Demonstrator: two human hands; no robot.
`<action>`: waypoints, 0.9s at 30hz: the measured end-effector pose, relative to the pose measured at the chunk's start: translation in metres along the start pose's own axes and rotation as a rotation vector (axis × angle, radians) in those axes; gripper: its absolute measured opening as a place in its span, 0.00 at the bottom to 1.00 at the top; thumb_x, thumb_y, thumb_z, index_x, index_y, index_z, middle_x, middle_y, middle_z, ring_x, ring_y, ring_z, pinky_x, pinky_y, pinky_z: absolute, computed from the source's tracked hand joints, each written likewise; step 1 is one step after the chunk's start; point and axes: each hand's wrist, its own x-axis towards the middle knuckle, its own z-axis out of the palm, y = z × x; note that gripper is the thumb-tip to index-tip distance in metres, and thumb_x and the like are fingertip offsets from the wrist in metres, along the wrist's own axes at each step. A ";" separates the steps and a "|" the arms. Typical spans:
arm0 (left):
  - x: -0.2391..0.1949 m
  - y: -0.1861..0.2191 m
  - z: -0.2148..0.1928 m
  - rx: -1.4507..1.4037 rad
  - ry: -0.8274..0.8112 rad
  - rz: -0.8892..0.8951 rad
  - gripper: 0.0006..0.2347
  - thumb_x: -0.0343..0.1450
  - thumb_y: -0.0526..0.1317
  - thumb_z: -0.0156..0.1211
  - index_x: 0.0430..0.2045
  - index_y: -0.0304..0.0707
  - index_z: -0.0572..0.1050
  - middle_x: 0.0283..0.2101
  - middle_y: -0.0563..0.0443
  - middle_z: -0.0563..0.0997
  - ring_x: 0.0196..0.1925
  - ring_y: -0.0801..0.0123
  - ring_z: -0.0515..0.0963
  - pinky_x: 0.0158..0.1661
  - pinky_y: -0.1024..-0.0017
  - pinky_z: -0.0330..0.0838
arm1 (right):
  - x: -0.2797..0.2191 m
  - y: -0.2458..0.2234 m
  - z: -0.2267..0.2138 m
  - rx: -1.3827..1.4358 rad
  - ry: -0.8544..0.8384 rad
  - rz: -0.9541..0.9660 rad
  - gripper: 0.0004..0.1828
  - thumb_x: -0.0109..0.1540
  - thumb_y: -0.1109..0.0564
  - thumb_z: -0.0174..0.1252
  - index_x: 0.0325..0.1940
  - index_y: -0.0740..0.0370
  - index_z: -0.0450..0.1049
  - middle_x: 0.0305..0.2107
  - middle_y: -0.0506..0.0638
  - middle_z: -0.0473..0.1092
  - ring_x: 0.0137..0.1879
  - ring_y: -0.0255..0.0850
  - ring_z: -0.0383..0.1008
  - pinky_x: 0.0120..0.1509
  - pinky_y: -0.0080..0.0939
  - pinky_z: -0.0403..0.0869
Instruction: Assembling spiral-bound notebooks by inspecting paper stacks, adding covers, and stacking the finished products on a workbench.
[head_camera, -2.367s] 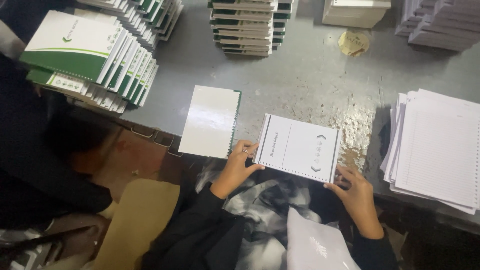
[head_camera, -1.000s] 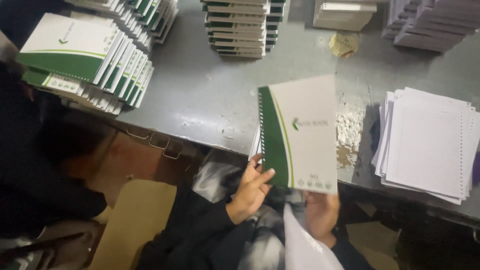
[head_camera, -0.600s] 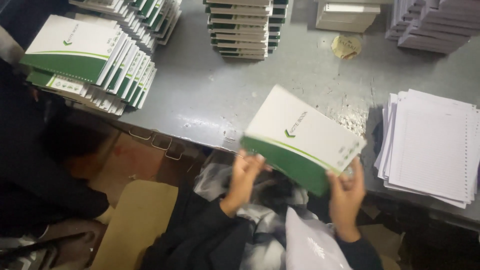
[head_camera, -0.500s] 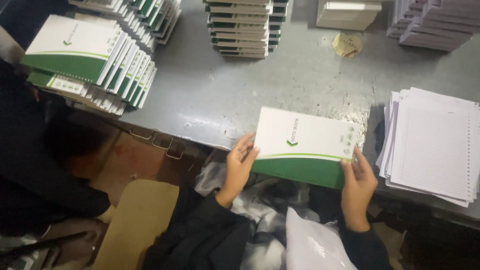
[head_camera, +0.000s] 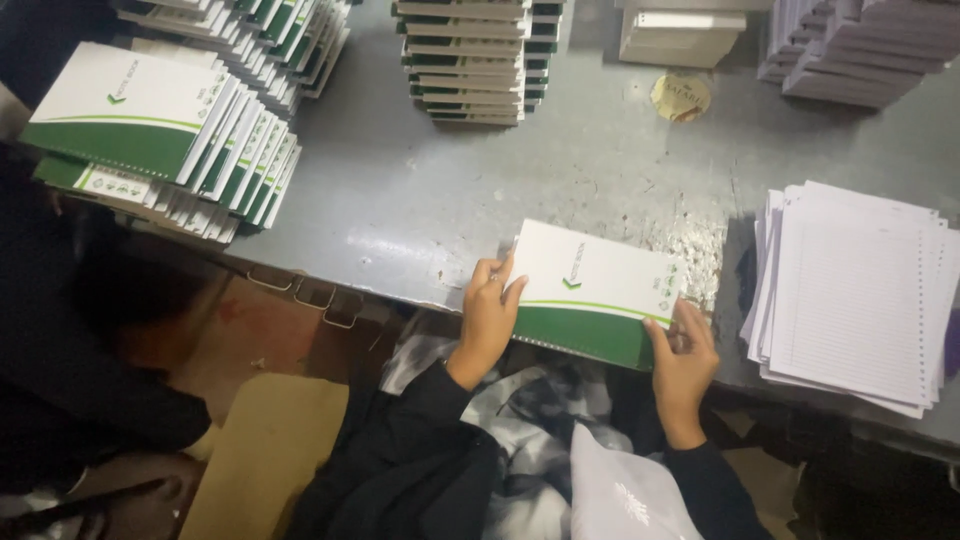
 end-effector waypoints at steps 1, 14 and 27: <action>-0.003 -0.001 0.000 0.024 -0.013 -0.005 0.19 0.72 0.38 0.65 0.56 0.27 0.75 0.44 0.42 0.79 0.44 0.50 0.84 0.45 0.60 0.78 | -0.001 0.001 0.001 -0.030 0.000 -0.005 0.27 0.60 0.63 0.71 0.63 0.68 0.75 0.55 0.68 0.71 0.64 0.65 0.70 0.62 0.58 0.74; -0.010 -0.001 -0.004 0.118 -0.043 0.018 0.19 0.73 0.39 0.63 0.55 0.25 0.75 0.44 0.42 0.76 0.47 0.50 0.81 0.49 0.60 0.76 | -0.001 0.021 0.004 -0.119 -0.077 -0.062 0.26 0.60 0.62 0.71 0.63 0.67 0.75 0.56 0.66 0.72 0.65 0.64 0.70 0.63 0.59 0.72; -0.044 -0.019 -0.071 -0.747 -0.534 -0.848 0.26 0.76 0.51 0.55 0.49 0.14 0.73 0.46 0.19 0.80 0.47 0.41 0.83 0.45 0.57 0.80 | -0.006 -0.015 -0.020 -0.073 -0.178 0.080 0.31 0.75 0.57 0.50 0.80 0.69 0.52 0.51 0.71 0.73 0.53 0.63 0.76 0.53 0.60 0.76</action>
